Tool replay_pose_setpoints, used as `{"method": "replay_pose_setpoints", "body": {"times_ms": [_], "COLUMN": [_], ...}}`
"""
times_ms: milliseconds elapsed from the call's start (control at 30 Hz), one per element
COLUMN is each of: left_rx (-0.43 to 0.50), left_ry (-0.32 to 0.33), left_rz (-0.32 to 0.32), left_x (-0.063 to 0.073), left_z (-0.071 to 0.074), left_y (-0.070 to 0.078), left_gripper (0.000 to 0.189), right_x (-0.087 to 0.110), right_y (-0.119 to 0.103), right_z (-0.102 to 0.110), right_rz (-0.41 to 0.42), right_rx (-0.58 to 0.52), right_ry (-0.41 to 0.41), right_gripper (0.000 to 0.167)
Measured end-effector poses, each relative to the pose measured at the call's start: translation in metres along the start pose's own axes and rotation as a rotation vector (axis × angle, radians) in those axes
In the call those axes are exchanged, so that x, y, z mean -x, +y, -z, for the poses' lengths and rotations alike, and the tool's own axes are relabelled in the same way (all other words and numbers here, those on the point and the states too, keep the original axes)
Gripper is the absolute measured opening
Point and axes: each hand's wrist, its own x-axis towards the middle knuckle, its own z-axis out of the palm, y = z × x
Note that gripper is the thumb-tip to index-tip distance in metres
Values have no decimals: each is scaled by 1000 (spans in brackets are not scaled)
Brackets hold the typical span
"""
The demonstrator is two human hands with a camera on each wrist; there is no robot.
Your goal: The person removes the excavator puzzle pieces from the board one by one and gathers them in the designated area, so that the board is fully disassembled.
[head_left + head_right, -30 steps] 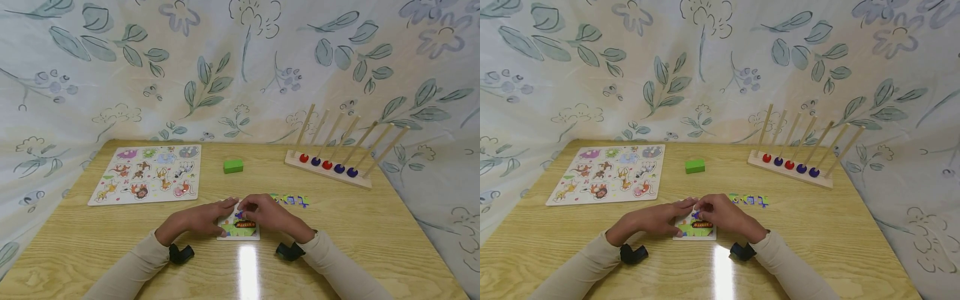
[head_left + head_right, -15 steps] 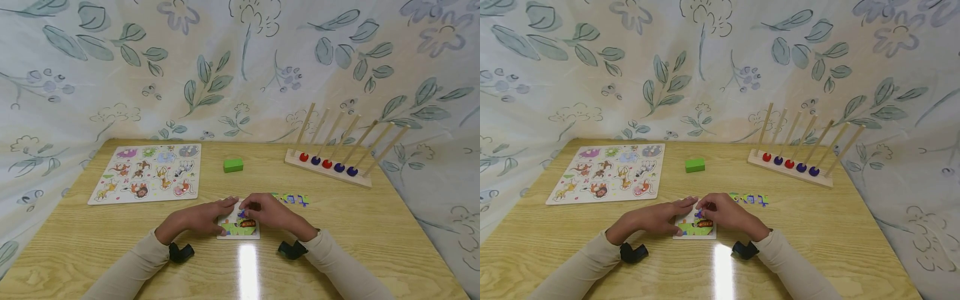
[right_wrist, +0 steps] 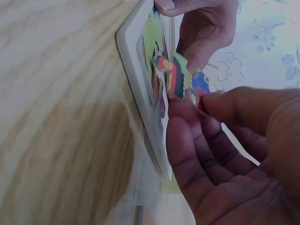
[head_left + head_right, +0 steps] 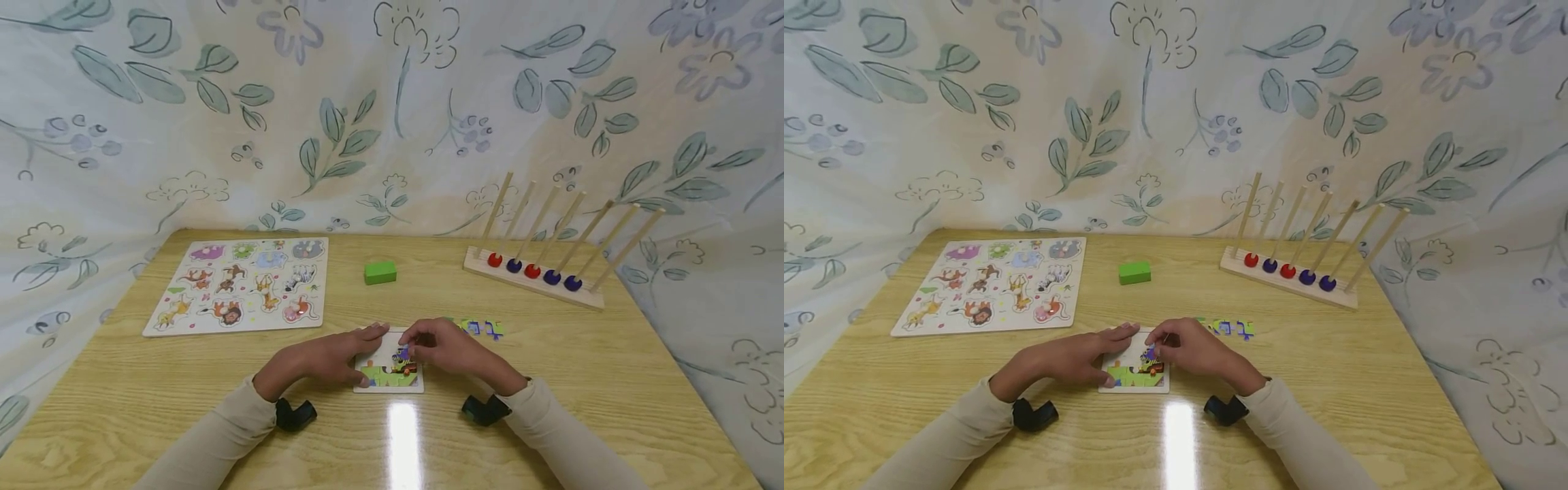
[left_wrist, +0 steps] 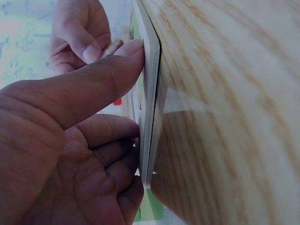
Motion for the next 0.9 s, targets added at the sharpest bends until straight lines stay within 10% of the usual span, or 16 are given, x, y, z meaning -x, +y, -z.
{"method": "replay_pose_setpoints", "body": {"times_ms": [900], "left_rx": [-43], "left_ry": [-4], "left_rz": [-37], "left_x": [-1], "left_z": [-3], "left_y": [-3], "left_gripper": [69], "right_x": [40], "right_y": [24], "right_z": [45], "right_rz": [-43], "right_rx": [63], "right_ry": [129], "right_gripper": [17]}}
